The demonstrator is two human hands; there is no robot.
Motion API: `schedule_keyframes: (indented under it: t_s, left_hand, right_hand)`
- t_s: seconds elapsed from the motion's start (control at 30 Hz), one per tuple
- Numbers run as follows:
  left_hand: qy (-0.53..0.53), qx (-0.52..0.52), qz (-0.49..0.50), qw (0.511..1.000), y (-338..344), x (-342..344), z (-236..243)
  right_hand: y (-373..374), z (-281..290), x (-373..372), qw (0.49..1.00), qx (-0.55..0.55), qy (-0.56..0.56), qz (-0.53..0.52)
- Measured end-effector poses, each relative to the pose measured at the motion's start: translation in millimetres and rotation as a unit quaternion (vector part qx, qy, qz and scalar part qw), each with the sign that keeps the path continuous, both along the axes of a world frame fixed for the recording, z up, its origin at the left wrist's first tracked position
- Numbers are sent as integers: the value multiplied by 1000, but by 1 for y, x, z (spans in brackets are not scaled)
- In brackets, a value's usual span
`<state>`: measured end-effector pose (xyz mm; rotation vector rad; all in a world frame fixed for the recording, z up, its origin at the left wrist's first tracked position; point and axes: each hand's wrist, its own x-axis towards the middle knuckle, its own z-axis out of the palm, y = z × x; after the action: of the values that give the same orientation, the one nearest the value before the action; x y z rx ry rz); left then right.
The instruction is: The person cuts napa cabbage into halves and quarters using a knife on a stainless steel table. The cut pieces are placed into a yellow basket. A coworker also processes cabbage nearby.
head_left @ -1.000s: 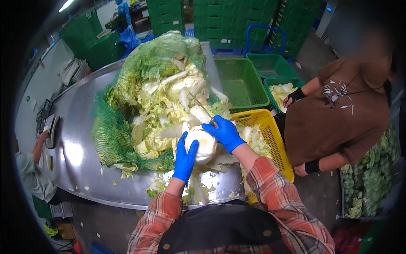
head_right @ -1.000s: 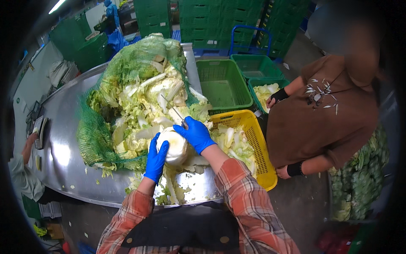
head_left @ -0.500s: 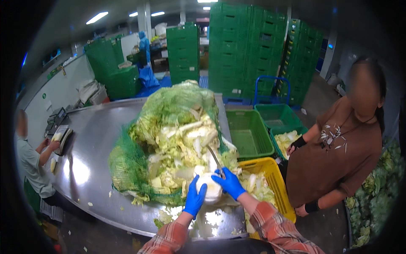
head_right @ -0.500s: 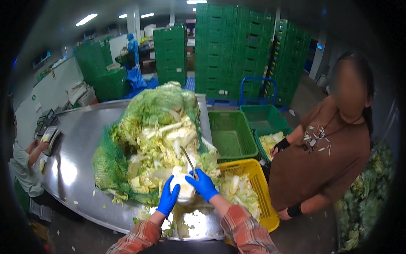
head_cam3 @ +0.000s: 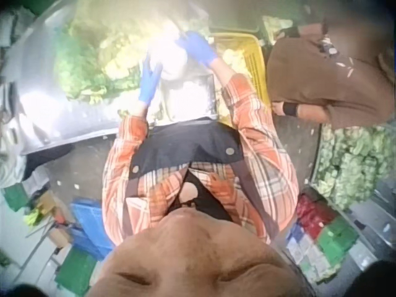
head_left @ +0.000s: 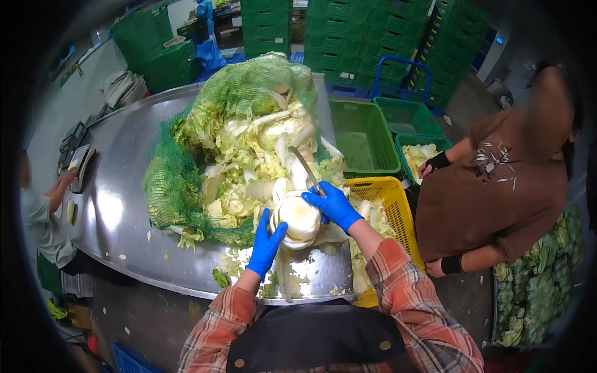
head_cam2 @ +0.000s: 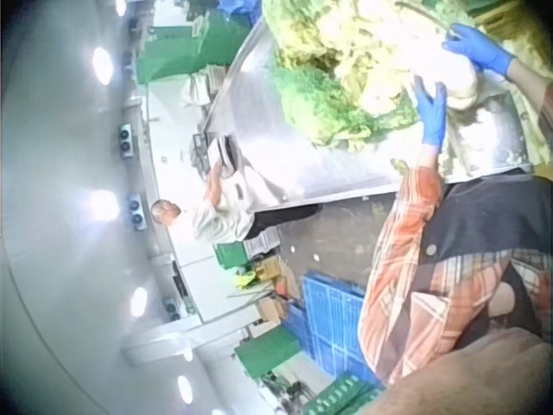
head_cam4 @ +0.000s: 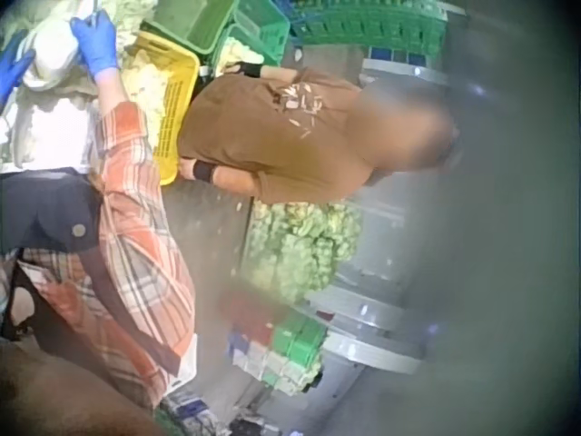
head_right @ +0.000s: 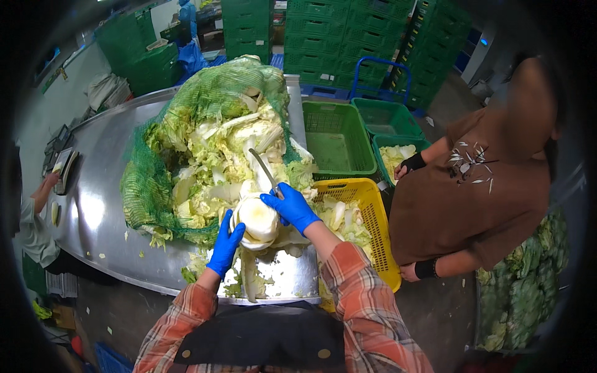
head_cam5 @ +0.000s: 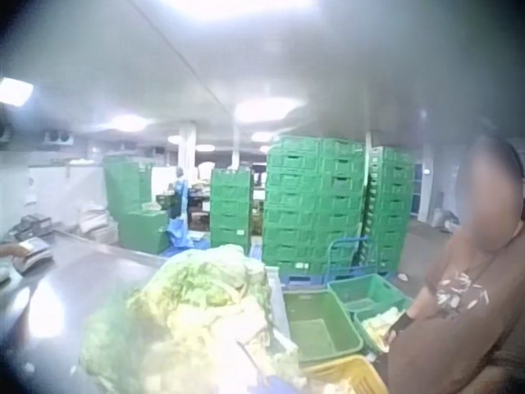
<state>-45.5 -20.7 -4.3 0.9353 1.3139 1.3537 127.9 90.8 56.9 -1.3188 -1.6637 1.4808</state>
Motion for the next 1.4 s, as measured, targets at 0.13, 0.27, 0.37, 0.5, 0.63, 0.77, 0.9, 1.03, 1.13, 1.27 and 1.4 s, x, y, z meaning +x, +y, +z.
schedule_keyframes:
  t_s: [0.13,0.27,0.37,0.5,0.63,0.77,0.9,1.03,1.13,1.27,1.4]
  left_hand:
    - [-78,-139,-11,987,-31,18,22]
    - [106,32,-35,993,-47,51,-30]
    - [343,9,-110,933,-57,69,-23]
    - [463,101,-221,852,-59,59,-37]
    - [290,-21,-306,907,-22,66,-15]
    - [224,137,-225,938,-2,96,-42]
    - [-29,-93,-243,965,42,37,3]
    - [82,101,50,990,126,-31,-2]
    - [359,137,18,923,171,-73,-6]
    - [582,128,-91,798,237,-92,-19]
    - [666,109,-93,732,313,-81,-20]
  right_hand:
    - [-29,-11,20,996,-58,62,10]
    - [-67,-45,62,977,-157,144,-29]
    - [-100,-104,111,930,-278,226,-85]
    - [-120,-115,132,949,-252,142,-128]
    - [-107,-87,111,965,-95,103,-222]
    - [-90,-76,96,963,147,84,-210]
    - [-100,-38,86,979,133,61,-144]
    - [-105,-53,68,988,134,-74,-37]
    - [-94,-74,70,991,123,-60,3]
    - [-87,-91,67,999,41,-13,13]
    - [-94,-108,64,1000,-19,4,7]
